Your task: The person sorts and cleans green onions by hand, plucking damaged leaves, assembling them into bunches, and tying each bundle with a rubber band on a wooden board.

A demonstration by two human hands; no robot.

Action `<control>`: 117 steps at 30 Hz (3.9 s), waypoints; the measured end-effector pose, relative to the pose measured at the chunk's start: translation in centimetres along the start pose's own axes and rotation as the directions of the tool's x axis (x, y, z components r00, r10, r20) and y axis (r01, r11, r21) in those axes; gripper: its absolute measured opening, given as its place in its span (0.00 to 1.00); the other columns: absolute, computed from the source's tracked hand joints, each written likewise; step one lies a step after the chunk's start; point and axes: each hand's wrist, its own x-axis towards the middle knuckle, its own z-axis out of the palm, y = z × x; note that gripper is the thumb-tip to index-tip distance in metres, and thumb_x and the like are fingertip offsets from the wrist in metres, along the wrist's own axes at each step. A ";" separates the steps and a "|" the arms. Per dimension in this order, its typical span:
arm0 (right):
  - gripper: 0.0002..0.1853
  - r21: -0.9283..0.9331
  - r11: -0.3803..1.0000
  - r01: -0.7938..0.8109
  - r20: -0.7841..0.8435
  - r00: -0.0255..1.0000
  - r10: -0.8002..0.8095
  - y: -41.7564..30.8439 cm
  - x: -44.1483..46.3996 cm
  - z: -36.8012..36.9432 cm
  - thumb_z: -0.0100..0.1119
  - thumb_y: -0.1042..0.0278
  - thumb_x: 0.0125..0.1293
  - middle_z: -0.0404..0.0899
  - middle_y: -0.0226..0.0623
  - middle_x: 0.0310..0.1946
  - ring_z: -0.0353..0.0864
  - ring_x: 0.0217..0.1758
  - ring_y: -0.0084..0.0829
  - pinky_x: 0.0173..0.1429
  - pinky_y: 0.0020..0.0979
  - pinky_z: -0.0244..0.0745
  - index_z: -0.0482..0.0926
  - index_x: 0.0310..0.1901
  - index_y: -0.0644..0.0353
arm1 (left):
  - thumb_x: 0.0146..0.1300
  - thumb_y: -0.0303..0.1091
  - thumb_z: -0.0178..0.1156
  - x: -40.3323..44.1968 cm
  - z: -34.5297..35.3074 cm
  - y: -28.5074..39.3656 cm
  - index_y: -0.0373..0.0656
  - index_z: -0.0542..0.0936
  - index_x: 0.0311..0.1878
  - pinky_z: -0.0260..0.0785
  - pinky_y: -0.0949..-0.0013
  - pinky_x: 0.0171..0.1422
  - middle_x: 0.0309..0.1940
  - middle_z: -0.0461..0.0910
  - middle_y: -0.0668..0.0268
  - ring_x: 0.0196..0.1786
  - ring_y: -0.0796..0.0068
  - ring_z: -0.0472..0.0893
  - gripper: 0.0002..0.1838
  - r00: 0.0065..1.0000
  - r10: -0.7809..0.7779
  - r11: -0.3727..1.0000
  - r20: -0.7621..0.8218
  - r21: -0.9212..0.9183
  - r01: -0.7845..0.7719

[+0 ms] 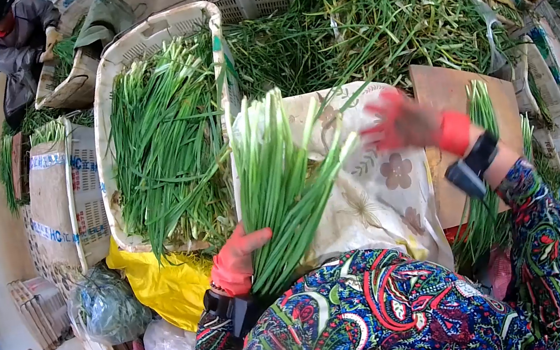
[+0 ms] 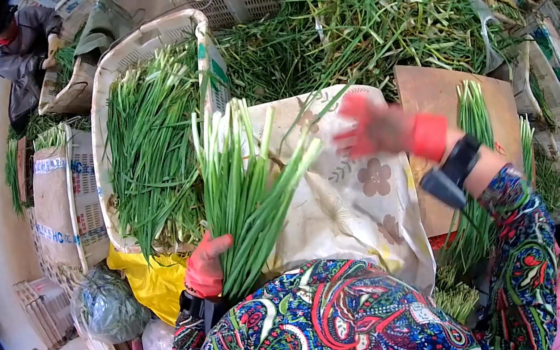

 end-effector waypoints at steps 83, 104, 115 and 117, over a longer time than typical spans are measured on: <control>0.30 0.684 0.702 0.197 0.159 0.899 -0.407 0.4 5.2 14.3 0.42 0.34 0.59 0.77 0.40 0.38 0.74 0.38 0.34 0.47 0.37 0.70 0.73 0.40 0.58 | 0.48 0.23 0.61 3.2 13.9 14.9 0.39 0.71 0.53 0.70 0.65 0.36 0.37 0.77 0.63 0.33 0.73 0.77 0.25 0.988 -0.071 0.349 -0.136 0.925 0.152; 0.21 -0.559 0.160 0.814 -0.302 -0.020 -0.953 18.9 -32.6 -5.5 0.39 0.64 0.69 0.80 0.43 0.40 0.74 0.52 0.35 0.64 0.34 0.60 0.65 0.59 0.67 | 0.52 0.25 0.48 36.6 37.8 -8.8 0.59 0.62 0.64 0.63 0.57 0.56 0.32 0.73 0.68 0.40 0.69 0.76 0.33 0.061 -0.619 -0.542 0.783 -0.369 -0.756; 0.33 -0.728 0.607 -0.317 -0.623 -0.063 -0.780 14.1 -34.2 -4.1 0.60 0.60 0.54 0.62 0.46 0.62 0.60 0.65 0.40 0.66 0.34 0.55 0.63 0.62 0.59 | 0.53 0.26 0.50 37.1 36.1 -11.2 0.60 0.51 0.69 0.42 0.50 0.71 0.66 0.56 0.65 0.69 0.62 0.53 0.39 0.336 -0.619 -0.709 0.709 -0.322 -0.627; 0.33 -0.779 0.493 -0.387 -0.516 -0.052 -0.855 13.4 -31.8 -4.7 0.59 0.61 0.53 0.63 0.44 0.61 0.60 0.65 0.43 0.67 0.37 0.54 0.63 0.62 0.57 | 0.52 0.25 0.50 35.6 36.3 -11.6 0.56 0.51 0.69 0.40 0.50 0.72 0.68 0.52 0.65 0.71 0.61 0.50 0.39 0.383 -0.625 -0.710 0.680 -0.292 -0.640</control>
